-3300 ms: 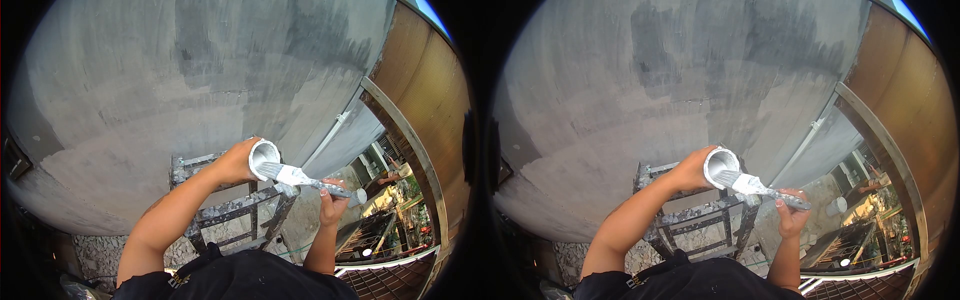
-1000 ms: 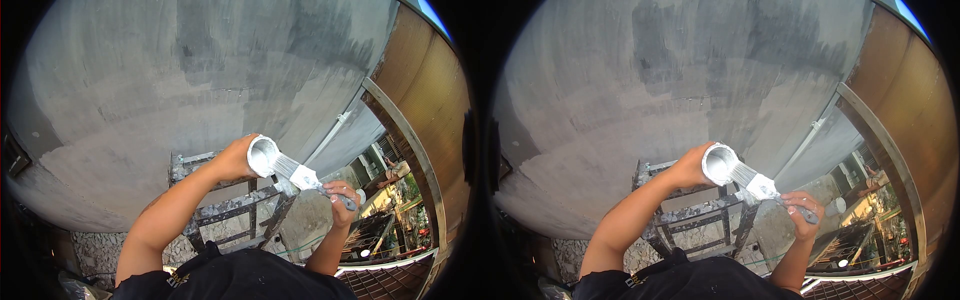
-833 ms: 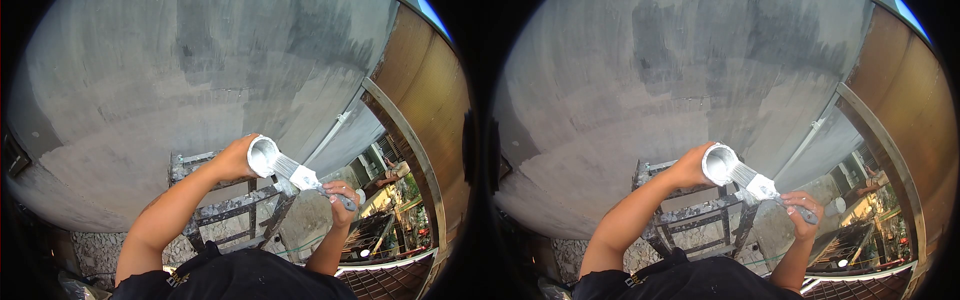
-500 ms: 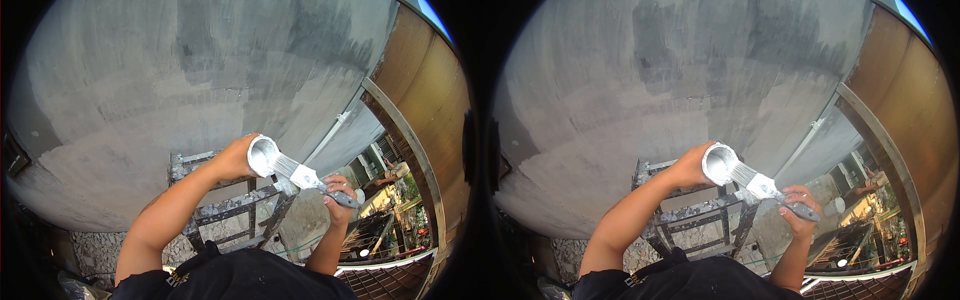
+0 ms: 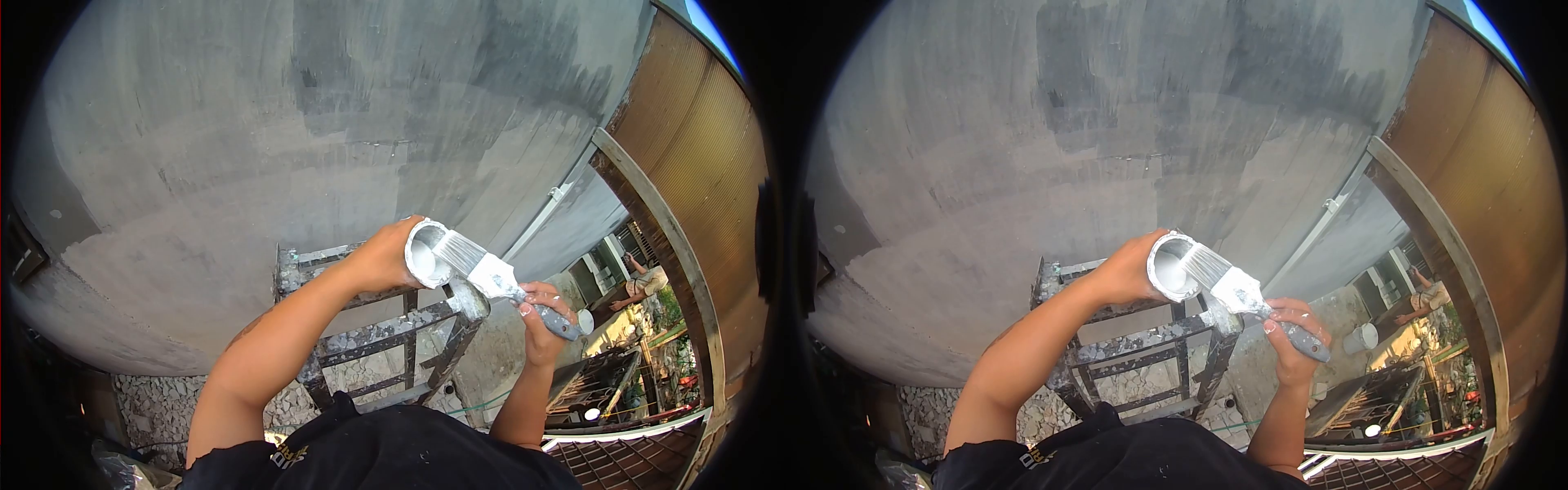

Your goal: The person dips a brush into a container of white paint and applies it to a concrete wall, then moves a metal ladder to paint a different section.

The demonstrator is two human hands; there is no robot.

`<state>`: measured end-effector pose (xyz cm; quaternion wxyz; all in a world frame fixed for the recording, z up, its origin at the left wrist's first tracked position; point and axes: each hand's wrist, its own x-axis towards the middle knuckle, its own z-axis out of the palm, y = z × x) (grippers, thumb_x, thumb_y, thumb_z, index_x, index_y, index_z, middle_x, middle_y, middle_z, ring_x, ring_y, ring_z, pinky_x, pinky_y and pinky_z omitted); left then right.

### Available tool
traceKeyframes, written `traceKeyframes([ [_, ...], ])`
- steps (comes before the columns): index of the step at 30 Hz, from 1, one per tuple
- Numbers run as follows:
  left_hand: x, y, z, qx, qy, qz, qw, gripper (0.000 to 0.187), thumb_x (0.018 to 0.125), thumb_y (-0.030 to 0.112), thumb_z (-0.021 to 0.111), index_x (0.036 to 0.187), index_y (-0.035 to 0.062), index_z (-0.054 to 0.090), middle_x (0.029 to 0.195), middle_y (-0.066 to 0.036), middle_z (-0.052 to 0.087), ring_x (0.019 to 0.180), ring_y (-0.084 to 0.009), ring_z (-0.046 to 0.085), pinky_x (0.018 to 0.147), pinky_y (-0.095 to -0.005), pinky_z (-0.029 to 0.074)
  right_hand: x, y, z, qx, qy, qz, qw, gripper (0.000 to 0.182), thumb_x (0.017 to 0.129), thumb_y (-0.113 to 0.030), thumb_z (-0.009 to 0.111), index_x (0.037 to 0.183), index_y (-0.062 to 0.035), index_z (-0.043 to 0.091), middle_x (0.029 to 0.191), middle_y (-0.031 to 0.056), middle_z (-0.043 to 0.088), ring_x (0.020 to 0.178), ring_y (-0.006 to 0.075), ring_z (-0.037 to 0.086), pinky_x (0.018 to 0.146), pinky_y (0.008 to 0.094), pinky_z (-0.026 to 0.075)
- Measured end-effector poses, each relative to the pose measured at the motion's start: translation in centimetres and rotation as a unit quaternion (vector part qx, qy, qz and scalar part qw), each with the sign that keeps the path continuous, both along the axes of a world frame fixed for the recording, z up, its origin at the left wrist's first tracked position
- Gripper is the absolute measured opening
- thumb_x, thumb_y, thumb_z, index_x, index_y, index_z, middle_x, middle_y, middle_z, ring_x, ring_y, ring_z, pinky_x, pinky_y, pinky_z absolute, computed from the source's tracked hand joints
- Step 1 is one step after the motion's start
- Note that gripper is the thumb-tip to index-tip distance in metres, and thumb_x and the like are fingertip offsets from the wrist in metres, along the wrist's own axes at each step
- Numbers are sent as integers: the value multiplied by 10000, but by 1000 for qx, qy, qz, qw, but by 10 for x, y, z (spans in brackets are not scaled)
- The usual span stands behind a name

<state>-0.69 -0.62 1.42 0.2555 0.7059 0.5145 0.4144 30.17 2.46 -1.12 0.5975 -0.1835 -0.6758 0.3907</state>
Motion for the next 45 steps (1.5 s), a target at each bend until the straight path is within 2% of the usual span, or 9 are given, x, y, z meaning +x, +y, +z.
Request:
traceKeyframes([
  [2,-1,1,-2,3,-1,4,1000,783,617,220,945,1277,18,576,1240,-170,666,1194,-346,636,1028,-407,501,-11,-4,3,43,-37,-48,997,136,768,33,769,890,32,711,1027,205,726,920,246,698,798,346,557],
  [8,-2,1,-2,4,-32,2,999,787,606,219,948,1273,23,580,1230,-168,672,1177,-344,648,1008,-408,510,-34,-13,4,101,-63,-71,990,132,759,26,771,874,38,708,1014,207,729,897,259,712,802,346,554],
  [18,-3,2,-2,-1,-20,-2,1000,813,609,248,966,1284,30,569,1226,-159,688,1168,-325,663,1006,-410,516,-42,-15,-5,68,-27,-51,996,128,762,12,765,874,43,709,1010,221,727,915,279,713,830,364,550],
  [21,-3,2,-2,2,-19,0,1000,816,611,249,964,1287,28,565,1217,-163,689,1163,-331,663,1002,-415,517,-41,-14,-15,40,-8,-33,999,125,778,9,758,885,42,704,1015,227,718,955,287,702,834,377,545],
  [23,-4,2,-2,-9,-17,-4,1000,818,615,251,961,1292,26,561,1216,-167,688,1162,-337,662,999,-420,517,-40,-10,-25,-38,63,33,997,122,805,26,732,919,35,690,1055,239,692,1017,287,680,837,398,559],
  [26,-5,4,-5,9,0,0,1000,818,618,249,958,1296,24,559,1219,-172,686,1166,-343,660,998,-421,518,-37,-7,-32,-77,108,107,985,157,863,45,673,1018,18,670,1159,241,652,984,274,657,875,384,564],
  [29,-4,3,-4,5,4,0,1000,824,619,252,956,1301,22,555,1223,-177,685,1169,-348,658,1003,-423,516,-35,-6,-37,-105,142,130,976,144,881,33,663,1024,16,669,1151,240,655,975,285,666,868,392,569],
  [35,-4,1,-1,-2,-2,-3,1000,831,614,259,958,1302,27,555,1232,-173,684,1173,-350,654,1019,-424,510,-29,0,-46,-182,187,121,958,130,901,-2,671,1031,12,676,1130,220,669,949,284,683,860,394,578],
  [45,-3,1,0,-10,4,-1,1000,838,600,251,963,1298,27,557,1224,-170,688,1169,-345,658,1016,-416,511,-41,1,-46,-191,189,93,959,119,936,-2,648,1050,23,671,1130,216,679,930,273,692,849,372,585],
])
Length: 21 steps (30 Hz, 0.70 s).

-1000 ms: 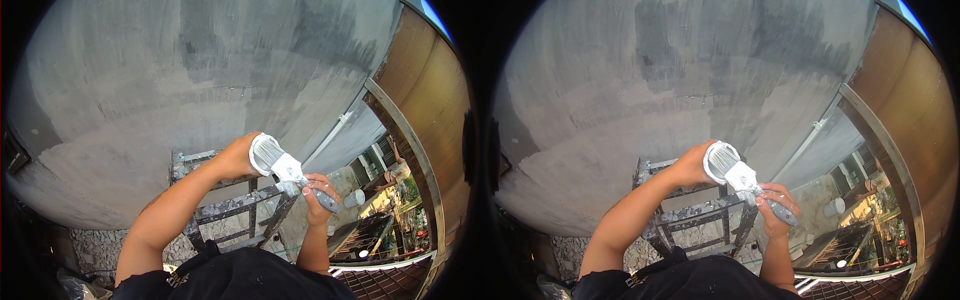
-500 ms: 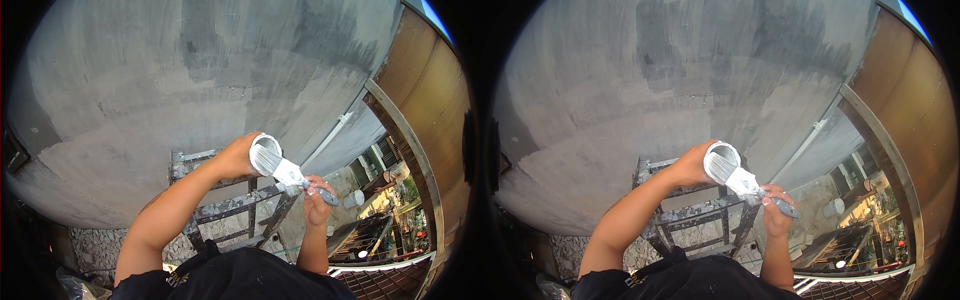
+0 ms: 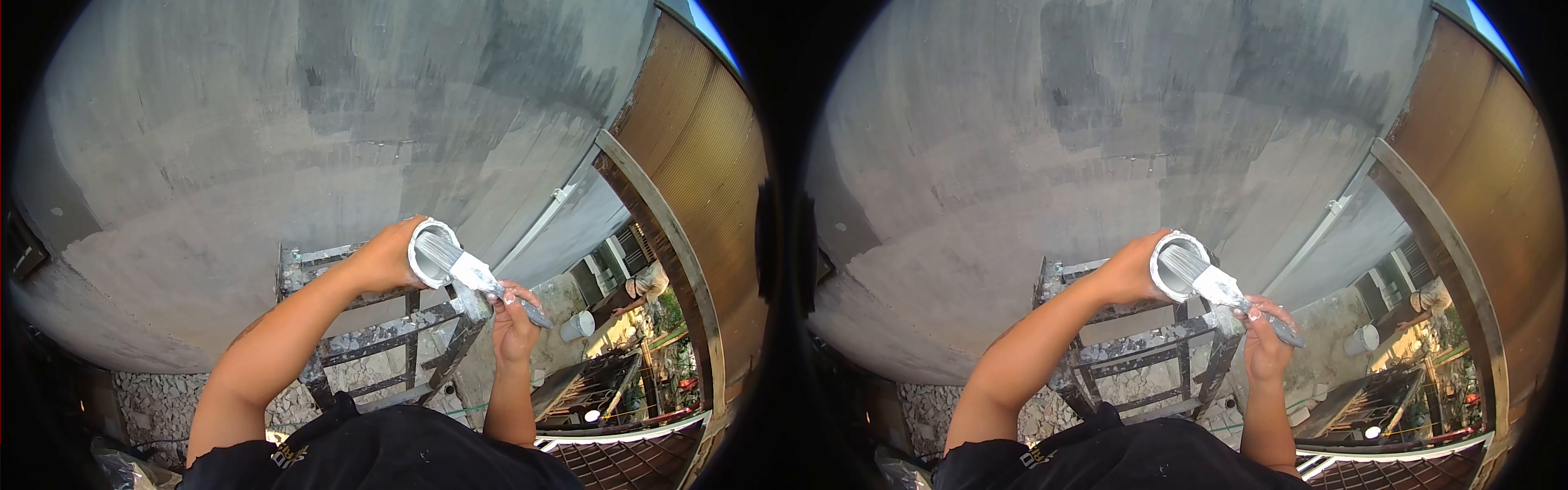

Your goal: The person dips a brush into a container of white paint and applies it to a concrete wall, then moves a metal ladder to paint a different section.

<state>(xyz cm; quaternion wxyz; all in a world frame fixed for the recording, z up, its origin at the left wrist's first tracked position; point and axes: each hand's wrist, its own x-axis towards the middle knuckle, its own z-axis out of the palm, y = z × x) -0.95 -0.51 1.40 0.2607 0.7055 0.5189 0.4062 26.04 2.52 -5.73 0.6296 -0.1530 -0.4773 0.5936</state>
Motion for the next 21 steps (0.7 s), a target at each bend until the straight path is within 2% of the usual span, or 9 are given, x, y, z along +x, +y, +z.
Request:
traceKeyframes([
  [5,0,-1,1,12,-5,-4,1000,835,598,244,963,1294,25,557,1222,-174,689,1164,-345,660,1004,-413,515,-8,-2,2,-13,28,-14,999,115,925,35,651,1039,33,668,1147,237,673,956,297,695,872,398,585],
  [12,-2,2,-4,12,-15,0,1000,789,601,218,960,1259,21,574,1213,-162,676,1163,-340,652,995,-406,515,-17,-8,-2,-66,69,-38,995,133,943,25,638,1073,29,663,1144,227,678,957,279,696,882,387,585],
  [14,-2,2,-4,17,-12,1,1000,826,599,245,961,1286,24,559,1208,-175,691,1157,-347,660,997,-413,514,-18,-10,-4,-59,53,-47,996,133,978,-38,641,1102,2,618,1151,211,675,977,252,681,898,347,577],
  [21,-1,0,-2,21,-8,1,1000,816,604,244,958,1284,28,562,1206,-174,691,1156,-347,660,995,-412,514,-24,-14,-5,-82,73,-52,993,164,1019,-85,608,1141,22,586,1135,202,677,983,237,682,904,344,578],
])
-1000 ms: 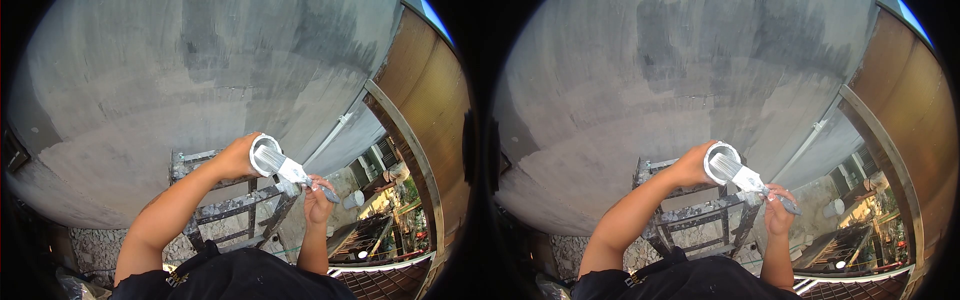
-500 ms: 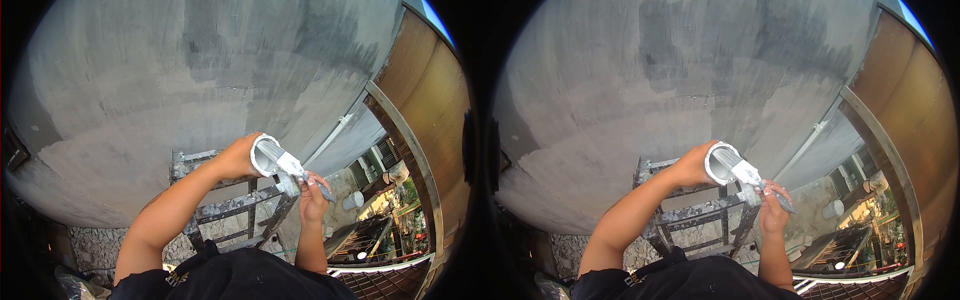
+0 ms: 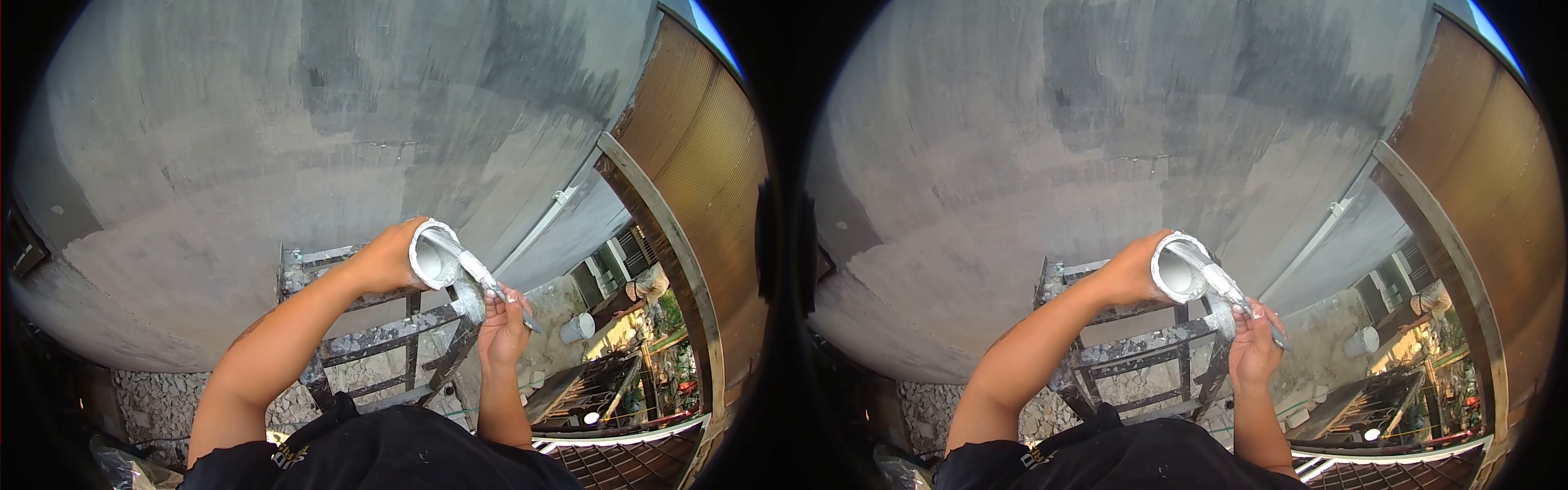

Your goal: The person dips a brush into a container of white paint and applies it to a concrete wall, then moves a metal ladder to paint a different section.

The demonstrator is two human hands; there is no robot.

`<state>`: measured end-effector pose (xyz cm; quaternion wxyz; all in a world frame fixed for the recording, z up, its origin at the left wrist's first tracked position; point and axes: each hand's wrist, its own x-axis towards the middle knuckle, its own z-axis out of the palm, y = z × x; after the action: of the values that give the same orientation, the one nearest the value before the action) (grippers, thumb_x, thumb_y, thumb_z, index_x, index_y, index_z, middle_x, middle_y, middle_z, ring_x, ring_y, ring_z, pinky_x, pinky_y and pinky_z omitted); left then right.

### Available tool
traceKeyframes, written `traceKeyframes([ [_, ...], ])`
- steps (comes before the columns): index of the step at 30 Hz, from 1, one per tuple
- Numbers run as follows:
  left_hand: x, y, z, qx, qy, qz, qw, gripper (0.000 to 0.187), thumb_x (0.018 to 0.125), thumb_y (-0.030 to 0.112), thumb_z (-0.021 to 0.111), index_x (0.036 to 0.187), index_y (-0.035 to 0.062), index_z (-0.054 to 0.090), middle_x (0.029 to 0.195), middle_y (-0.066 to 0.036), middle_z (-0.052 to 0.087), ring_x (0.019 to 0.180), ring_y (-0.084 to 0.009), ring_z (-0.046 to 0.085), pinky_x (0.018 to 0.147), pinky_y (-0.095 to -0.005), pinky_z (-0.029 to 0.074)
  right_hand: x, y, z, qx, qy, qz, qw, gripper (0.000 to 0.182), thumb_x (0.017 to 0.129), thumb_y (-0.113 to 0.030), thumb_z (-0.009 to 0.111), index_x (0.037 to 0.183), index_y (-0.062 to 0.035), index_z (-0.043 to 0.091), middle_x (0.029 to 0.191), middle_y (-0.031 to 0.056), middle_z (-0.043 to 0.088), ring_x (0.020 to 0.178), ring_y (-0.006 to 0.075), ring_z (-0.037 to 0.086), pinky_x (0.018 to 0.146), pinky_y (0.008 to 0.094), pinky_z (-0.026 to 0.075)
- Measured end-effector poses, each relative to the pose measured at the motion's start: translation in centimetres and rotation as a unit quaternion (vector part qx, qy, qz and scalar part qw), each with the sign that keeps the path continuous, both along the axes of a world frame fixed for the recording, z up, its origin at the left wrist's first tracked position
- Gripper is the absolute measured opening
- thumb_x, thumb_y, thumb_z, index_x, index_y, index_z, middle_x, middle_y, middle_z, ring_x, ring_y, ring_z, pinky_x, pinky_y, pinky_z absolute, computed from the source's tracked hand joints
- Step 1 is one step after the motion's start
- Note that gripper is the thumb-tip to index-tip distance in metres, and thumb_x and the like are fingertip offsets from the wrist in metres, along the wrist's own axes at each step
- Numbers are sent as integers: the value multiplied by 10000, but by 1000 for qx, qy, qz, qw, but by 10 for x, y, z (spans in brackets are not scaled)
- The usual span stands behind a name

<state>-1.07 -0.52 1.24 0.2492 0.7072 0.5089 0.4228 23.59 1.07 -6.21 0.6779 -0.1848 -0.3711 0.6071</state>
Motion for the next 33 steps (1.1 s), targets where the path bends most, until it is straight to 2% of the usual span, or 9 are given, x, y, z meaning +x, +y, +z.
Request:
traceKeyframes([
  [2,2,-3,5,-23,-19,4,1000,764,600,191,950,1255,32,591,1217,-158,677,1167,-337,653,996,-402,517,0,0,-4,-8,7,-5,1000,227,1053,-175,587,1161,25,573,1120,187,680,976,216,685,906,326,581],
  [3,1,-3,5,-23,-18,4,1000,764,600,191,950,1255,32,591,1217,-158,677,1167,-337,653,996,-402,517,0,0,-4,-8,7,-5,1000,227,1053,-175,587,1161,25,573,1120,187,680,976,216,685,906,326,581],
  [6,2,-3,4,-12,-12,-1,1000,767,606,198,949,1261,30,587,1215,-165,675,1164,-342,652,995,-404,517,3,-1,-4,-5,-13,10,1000,335,1071,-296,572,1173,23,570,1101,168,682,988,208,693,911,311,586],
  [8,1,-1,2,-9,-16,-5,1000,782,607,213,952,1269,21,581,1213,-176,671,1162,-350,650,999,-407,514,4,-1,-4,-26,-3,6,1000,436,1070,-334,564,1209,79,551,1156,179,649,1026,239,700,933,339,586],
  [9,0,0,1,-9,-16,-5,1000,782,607,213,952,1269,21,581,1213,-176,671,1162,-350,650,999,-407,514,3,-1,-4,-26,-3,6,1000,436,1070,-334,564,1209,79,551,1156,179,649,1026,239,700,933,339,586],
  [11,0,0,-2,-2,6,2,1000,828,612,239,950,1310,30,557,1222,-170,682,1170,-336,654,1010,-404,507,3,-3,-2,-31,-13,-8,999,521,1057,-449,541,1247,36,527,1113,182,662,1047,229,698,929,308,590],
  [24,1,0,0,-8,15,4,1000,876,603,259,957,1332,12,538,1245,-191,675,1185,-354,646,1014,-410,508,0,-9,1,-50,-12,-35,998,559,1077,-470,490,1301,42,487,1106,223,660,1047,245,705,922,312,589],
  [27,1,0,-1,-6,13,1,1000,882,599,261,961,1328,5,537,1242,-193,675,1182,-356,646,1010,-410,509,-1,-11,1,-49,-16,-38,998,552,1078,-467,490,1305,37,488,1110,217,658,1047,248,705,921,317,587],
  [33,0,2,-4,10,12,-3,1000,881,595,256,964,1323,4,537,1230,-194,677,1169,-352,651,1005,-411,509,-1,-15,-1,-16,-30,-47,998,445,1095,-370,491,1327,11,473,1228,166,605,1083,274,698,935,350,587],
])
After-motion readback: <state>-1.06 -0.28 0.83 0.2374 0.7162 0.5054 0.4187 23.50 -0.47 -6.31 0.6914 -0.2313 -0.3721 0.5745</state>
